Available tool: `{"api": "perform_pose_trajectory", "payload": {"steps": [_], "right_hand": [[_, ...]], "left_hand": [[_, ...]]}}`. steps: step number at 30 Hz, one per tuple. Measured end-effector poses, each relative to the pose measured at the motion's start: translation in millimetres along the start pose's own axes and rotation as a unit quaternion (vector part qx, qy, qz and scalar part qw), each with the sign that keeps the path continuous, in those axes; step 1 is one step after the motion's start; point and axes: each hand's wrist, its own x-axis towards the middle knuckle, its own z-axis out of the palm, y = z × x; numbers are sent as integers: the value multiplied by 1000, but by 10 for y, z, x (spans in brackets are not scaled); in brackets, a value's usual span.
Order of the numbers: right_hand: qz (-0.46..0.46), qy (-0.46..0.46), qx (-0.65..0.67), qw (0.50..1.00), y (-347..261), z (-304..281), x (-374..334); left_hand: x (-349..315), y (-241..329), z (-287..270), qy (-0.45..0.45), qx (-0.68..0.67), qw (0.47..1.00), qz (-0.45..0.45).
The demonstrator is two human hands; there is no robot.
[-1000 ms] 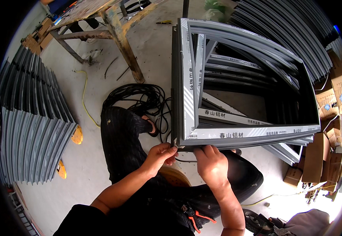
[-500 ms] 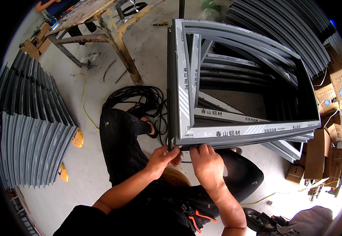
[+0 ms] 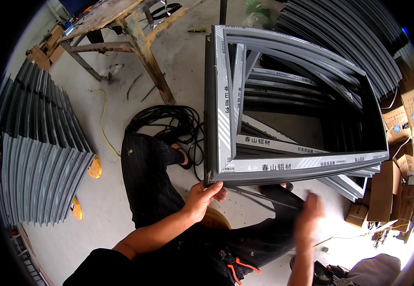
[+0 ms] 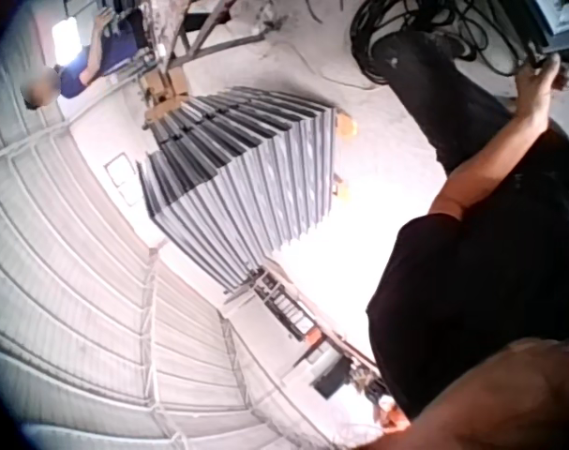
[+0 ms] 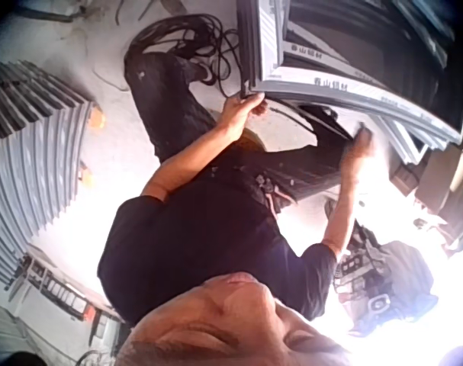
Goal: The person assembles metal window frames by inserting rubber weatherstripping into the frame channels and using a tool to cut the stripping. They lift and stack the frames after completing each one.
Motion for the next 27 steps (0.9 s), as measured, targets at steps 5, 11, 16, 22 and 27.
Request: {"api": "perform_pose_trajectory", "payload": {"steps": [5,11,16,22,27], "right_hand": [[210,78,-118,967,1436,-431,186],[20,147,-22,989,1079,-435,1196],[-23,-30,132,990,929,-59,1820],[31,-42,167,985,621,-5,1712],[25,-5,218,976,-317,42,1788]], "left_hand": [[-12,-2,-27,-7,-8,1000,5],[-40,4,-65,-1,-14,1000,-12],[-13,14,-127,-44,34,998,3],[101,196,-393,-1,-5,1000,30],[636,1120,-1015,82,-32,990,106]]}}
